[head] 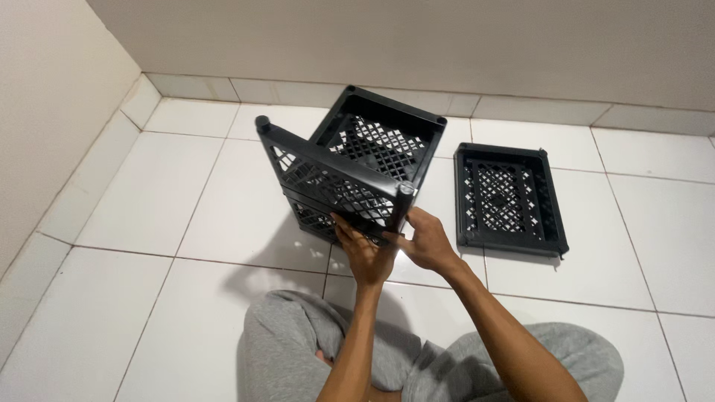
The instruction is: The person sits on the tiled floor and works with a black collapsible plastic crate. They fold and unfold the side panels, detach a panel from the crate body, stack the panels, and reattach them to rebuild the crate.
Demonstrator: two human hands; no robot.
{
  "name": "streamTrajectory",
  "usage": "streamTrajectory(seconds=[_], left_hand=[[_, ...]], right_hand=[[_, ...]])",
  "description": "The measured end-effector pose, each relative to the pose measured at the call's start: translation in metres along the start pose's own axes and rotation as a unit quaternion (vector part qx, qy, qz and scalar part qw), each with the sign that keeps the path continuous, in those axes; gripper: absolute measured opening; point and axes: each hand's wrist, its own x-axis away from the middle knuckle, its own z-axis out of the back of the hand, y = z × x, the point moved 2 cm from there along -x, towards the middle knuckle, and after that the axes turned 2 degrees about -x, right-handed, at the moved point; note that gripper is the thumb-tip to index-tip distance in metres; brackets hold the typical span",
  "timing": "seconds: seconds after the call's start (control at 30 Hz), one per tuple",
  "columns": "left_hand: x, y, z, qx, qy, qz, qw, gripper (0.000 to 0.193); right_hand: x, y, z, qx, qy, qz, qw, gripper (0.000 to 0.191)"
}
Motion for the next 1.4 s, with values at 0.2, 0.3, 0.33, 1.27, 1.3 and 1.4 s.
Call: streamTrajectory(seconds=[0.2, 0.3, 0.33, 1.27, 1.3, 1.4], left_hand=[[0.007, -0.004, -0.013, 0.042, 0.040, -0.019, 0.998, 0.135], [0.006, 0.002, -0.010, 0.019, 0.064, -0.076, 0.995, 0.134], [0.005, 0.004, -0.008, 0.027, 0.051, -0.057, 0.997, 0.135], [0.035, 0.069, 0.030, 0.006, 0.004, -0.004, 1.000, 0.095], [0.030, 0.072, 0.028, -0.042, -0.002, -0.046, 0.998, 0.085], [0.013, 0.082, 0.017, -0.153, -0.033, -0.139, 0.978, 0.066]], right_hand=[[0.006, 0.018, -0.006, -0.036, -0.055, -0.117, 0.991, 0.023], [0.008, 0.012, -0.004, -0.038, 0.011, -0.060, 0.997, 0.032], [0.006, 0.009, -0.003, -0.072, 0.023, -0.048, 0.996, 0.028], [0.127, 0.227, 0.069, -0.594, 0.279, -0.431, 0.619, 0.049], [0.124, 0.226, 0.068, -0.546, 0.259, -0.450, 0.658, 0.052], [0.123, 0.225, 0.065, -0.267, 0.184, -0.473, 0.819, 0.049]])
